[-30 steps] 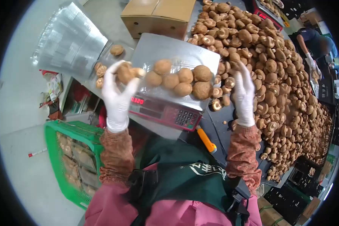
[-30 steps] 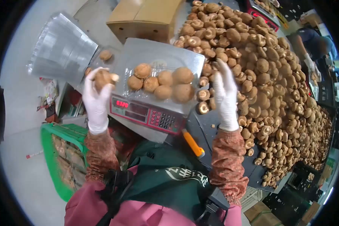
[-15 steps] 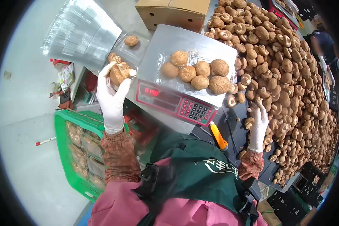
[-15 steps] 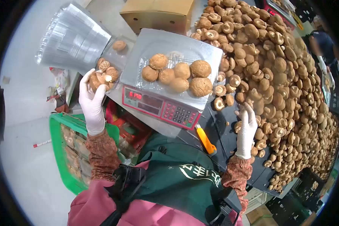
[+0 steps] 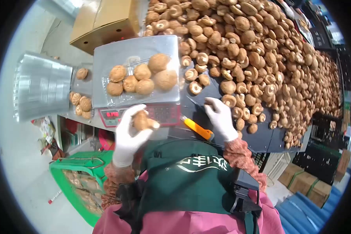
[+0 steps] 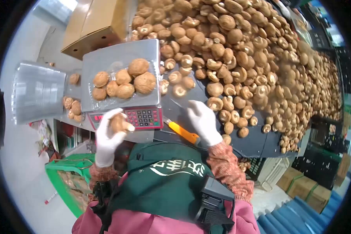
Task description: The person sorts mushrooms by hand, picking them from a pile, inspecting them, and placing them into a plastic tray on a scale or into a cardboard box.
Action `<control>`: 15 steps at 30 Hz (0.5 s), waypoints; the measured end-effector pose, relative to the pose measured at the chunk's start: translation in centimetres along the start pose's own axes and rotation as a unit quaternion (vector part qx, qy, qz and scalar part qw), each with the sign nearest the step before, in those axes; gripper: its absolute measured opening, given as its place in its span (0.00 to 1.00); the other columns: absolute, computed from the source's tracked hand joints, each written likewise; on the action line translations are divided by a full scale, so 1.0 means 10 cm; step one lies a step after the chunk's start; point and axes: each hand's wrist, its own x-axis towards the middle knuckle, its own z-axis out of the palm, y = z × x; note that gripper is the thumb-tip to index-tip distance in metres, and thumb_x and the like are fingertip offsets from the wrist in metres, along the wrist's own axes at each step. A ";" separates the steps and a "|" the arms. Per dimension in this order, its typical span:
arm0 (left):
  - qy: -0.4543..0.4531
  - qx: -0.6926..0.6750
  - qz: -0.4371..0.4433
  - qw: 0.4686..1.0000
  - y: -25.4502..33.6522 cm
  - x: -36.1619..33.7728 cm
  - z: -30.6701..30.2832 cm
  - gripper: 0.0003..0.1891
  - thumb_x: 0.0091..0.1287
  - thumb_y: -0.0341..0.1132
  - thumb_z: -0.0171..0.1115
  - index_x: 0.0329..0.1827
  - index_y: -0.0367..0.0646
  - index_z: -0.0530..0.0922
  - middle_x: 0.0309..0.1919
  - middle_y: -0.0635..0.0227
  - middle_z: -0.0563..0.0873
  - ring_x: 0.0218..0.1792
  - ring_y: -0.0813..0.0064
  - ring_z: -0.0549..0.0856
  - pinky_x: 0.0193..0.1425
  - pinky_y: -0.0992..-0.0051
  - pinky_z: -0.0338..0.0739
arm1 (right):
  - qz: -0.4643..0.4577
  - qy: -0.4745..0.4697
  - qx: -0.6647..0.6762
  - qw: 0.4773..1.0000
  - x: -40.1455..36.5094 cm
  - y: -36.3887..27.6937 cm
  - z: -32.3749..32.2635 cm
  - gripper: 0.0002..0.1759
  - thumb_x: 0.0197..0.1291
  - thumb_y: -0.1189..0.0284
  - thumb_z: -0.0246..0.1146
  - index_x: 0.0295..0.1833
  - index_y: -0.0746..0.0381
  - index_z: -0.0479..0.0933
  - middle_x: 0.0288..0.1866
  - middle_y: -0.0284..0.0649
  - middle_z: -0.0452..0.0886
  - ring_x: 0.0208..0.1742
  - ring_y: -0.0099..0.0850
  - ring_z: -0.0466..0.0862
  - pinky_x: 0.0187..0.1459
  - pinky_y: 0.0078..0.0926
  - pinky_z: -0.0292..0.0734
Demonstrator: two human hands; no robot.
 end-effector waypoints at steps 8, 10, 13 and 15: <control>-0.232 0.439 0.269 0.825 -0.55 0.32 1.00 0.36 0.58 0.44 0.75 0.68 0.39 0.73 0.57 0.54 0.81 0.58 0.53 0.80 0.64 0.59 0.74 | 0.019 0.171 -0.061 0.983 0.62 0.03 0.23 0.26 0.64 0.59 0.69 0.63 0.59 0.77 0.51 0.45 0.84 0.51 0.39 0.87 0.51 0.34 0.81; -0.328 0.535 0.191 0.755 -0.57 0.54 1.28 0.34 0.57 0.43 0.75 0.65 0.37 0.74 0.50 0.56 0.81 0.51 0.58 0.81 0.56 0.61 0.75 | 0.052 0.109 -0.118 0.986 0.78 -0.03 0.18 0.29 0.64 0.55 0.68 0.63 0.63 0.78 0.51 0.48 0.85 0.56 0.41 0.86 0.54 0.35 0.80; -0.340 0.615 0.152 0.695 -0.88 0.72 1.42 0.33 0.56 0.44 0.74 0.62 0.36 0.74 0.46 0.58 0.80 0.47 0.61 0.80 0.51 0.63 0.73 | 0.088 0.075 0.026 0.993 0.91 0.15 0.18 0.25 0.68 0.55 0.66 0.55 0.67 0.82 0.49 0.45 0.87 0.45 0.36 0.87 0.46 0.33 0.82; -0.318 0.610 0.158 0.708 -0.99 0.71 1.38 0.35 0.57 0.45 0.73 0.64 0.35 0.73 0.47 0.58 0.80 0.49 0.61 0.80 0.52 0.63 0.73 | 0.183 -0.010 0.430 0.884 0.84 0.28 -0.02 0.21 0.73 0.59 0.62 0.59 0.65 0.80 0.49 0.40 0.87 0.41 0.30 0.86 0.40 0.27 0.81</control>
